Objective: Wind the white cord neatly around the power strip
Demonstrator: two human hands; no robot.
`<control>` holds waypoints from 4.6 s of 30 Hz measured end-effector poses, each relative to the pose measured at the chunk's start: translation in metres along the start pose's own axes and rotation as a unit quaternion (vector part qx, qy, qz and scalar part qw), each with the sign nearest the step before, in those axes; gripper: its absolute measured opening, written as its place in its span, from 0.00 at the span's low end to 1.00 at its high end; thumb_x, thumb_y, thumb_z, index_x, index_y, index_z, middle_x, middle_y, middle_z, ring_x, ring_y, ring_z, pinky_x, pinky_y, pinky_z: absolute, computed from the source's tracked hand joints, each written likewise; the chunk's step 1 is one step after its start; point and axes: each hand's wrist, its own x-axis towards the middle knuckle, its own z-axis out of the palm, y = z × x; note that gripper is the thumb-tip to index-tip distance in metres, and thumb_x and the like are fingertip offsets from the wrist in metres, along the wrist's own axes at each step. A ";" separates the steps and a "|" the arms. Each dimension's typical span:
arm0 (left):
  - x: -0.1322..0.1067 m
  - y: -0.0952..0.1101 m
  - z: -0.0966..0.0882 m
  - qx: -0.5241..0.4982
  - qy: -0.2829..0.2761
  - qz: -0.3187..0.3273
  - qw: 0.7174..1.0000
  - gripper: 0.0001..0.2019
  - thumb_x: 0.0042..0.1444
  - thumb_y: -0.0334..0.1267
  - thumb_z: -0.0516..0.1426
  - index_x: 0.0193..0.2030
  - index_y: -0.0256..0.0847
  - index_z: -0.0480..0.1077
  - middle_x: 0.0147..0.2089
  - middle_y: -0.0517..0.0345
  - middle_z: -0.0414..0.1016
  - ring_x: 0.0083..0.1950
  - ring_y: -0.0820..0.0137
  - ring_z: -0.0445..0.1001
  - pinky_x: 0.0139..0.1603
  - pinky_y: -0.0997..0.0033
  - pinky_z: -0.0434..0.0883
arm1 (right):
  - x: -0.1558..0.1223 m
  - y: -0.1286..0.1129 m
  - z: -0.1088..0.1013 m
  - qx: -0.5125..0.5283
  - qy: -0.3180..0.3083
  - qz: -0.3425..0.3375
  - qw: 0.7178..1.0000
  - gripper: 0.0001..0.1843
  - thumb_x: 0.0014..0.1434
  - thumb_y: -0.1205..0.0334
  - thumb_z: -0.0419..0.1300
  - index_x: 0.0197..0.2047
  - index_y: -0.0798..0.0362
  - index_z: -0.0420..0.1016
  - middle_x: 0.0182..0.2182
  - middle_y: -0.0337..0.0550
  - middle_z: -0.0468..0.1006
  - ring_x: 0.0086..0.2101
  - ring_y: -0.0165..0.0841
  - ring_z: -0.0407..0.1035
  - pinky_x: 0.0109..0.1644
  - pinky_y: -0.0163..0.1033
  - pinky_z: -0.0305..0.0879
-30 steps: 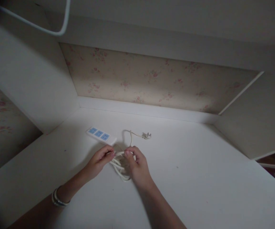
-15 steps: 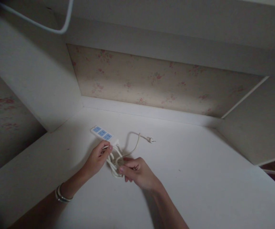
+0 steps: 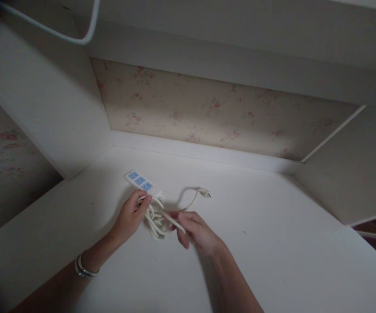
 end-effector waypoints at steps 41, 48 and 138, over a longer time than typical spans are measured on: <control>0.008 -0.002 -0.006 -0.051 -0.049 -0.035 0.997 0.10 0.54 0.43 0.58 0.33 0.38 0.71 0.28 0.62 0.70 0.29 0.74 0.69 0.30 0.78 0.64 | -0.024 0.001 -0.005 0.196 -0.135 -0.132 0.962 0.22 0.60 0.46 0.56 0.52 0.48 0.75 0.10 0.24 0.46 0.12 0.19 0.38 0.17 0.27 0.45; 0.009 -0.002 -0.003 -0.056 -0.048 -0.037 0.997 0.10 0.54 0.43 0.58 0.34 0.38 0.73 0.31 0.60 0.75 0.32 0.72 0.72 0.31 0.78 0.67 | -0.020 -0.002 -0.006 0.209 -0.202 -0.231 0.929 0.14 0.60 0.58 0.57 0.48 0.48 0.76 0.10 0.29 0.55 0.12 0.23 0.47 0.20 0.30 0.54; 0.003 0.002 -0.003 -0.281 -0.010 -0.088 0.956 0.25 0.44 0.25 0.57 0.51 0.42 0.62 0.52 0.50 0.71 0.55 0.62 0.71 0.45 0.72 0.69 | 0.016 0.034 -0.013 -0.597 0.289 -0.181 0.726 0.14 0.67 0.63 0.49 0.49 0.51 0.73 0.38 0.44 0.77 0.34 0.33 0.69 0.38 0.38 0.62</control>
